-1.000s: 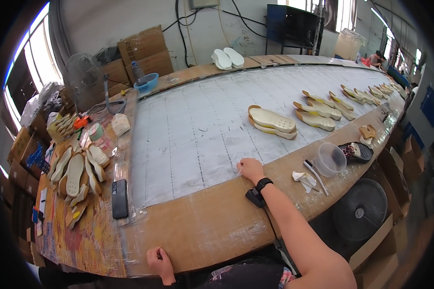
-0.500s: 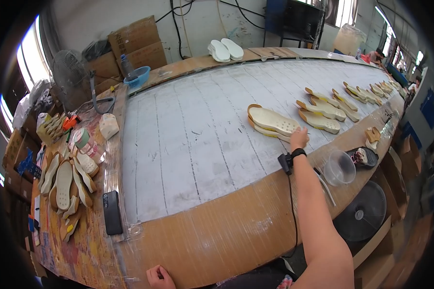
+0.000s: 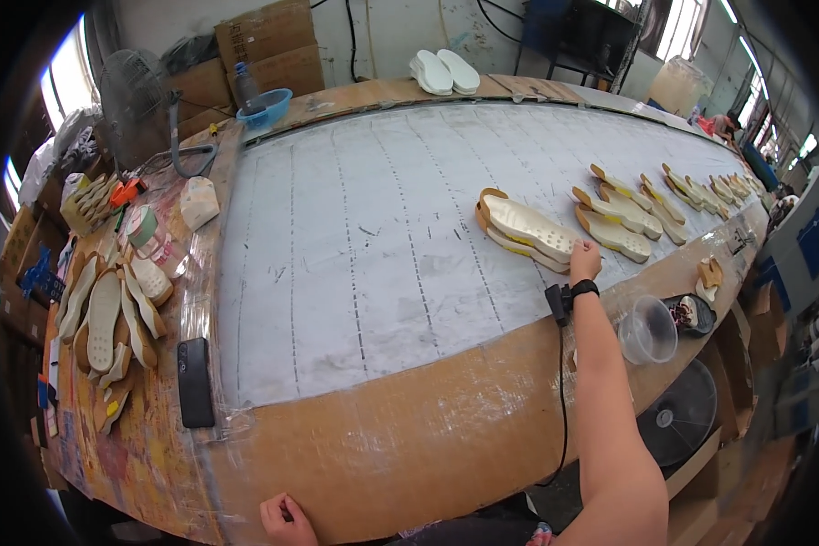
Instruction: The recorder is sorting, inspecting, and stacking shoe sole components at a workstation.
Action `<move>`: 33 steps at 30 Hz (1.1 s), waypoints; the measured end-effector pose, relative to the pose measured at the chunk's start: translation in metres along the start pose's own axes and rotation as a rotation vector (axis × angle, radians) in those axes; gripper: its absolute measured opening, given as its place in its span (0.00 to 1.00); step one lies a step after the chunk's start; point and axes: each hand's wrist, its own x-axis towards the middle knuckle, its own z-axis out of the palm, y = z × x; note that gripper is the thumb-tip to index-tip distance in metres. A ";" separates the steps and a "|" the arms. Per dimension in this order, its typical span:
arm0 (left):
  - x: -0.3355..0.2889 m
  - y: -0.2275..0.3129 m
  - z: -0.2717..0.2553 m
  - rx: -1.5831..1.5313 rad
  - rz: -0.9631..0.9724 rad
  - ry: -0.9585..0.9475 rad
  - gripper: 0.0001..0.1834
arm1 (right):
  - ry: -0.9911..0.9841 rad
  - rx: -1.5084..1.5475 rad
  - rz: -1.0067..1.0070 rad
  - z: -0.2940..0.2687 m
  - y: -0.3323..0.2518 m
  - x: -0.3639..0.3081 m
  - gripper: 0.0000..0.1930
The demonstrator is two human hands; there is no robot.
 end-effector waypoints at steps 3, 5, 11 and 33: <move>0.004 0.010 -0.001 -0.018 -0.007 -0.041 0.05 | 0.149 0.081 0.135 0.030 0.016 0.014 0.22; 0.001 -0.003 0.020 -0.089 0.031 -0.009 0.03 | -0.020 0.248 0.154 0.032 0.036 0.041 0.23; -0.006 -0.011 0.009 -0.123 0.017 0.016 0.02 | -0.973 0.583 0.526 -0.011 -0.070 -0.076 0.21; 0.057 0.115 -0.044 -1.275 0.018 -0.221 0.19 | -1.840 0.980 0.589 -0.180 -0.093 -0.353 0.34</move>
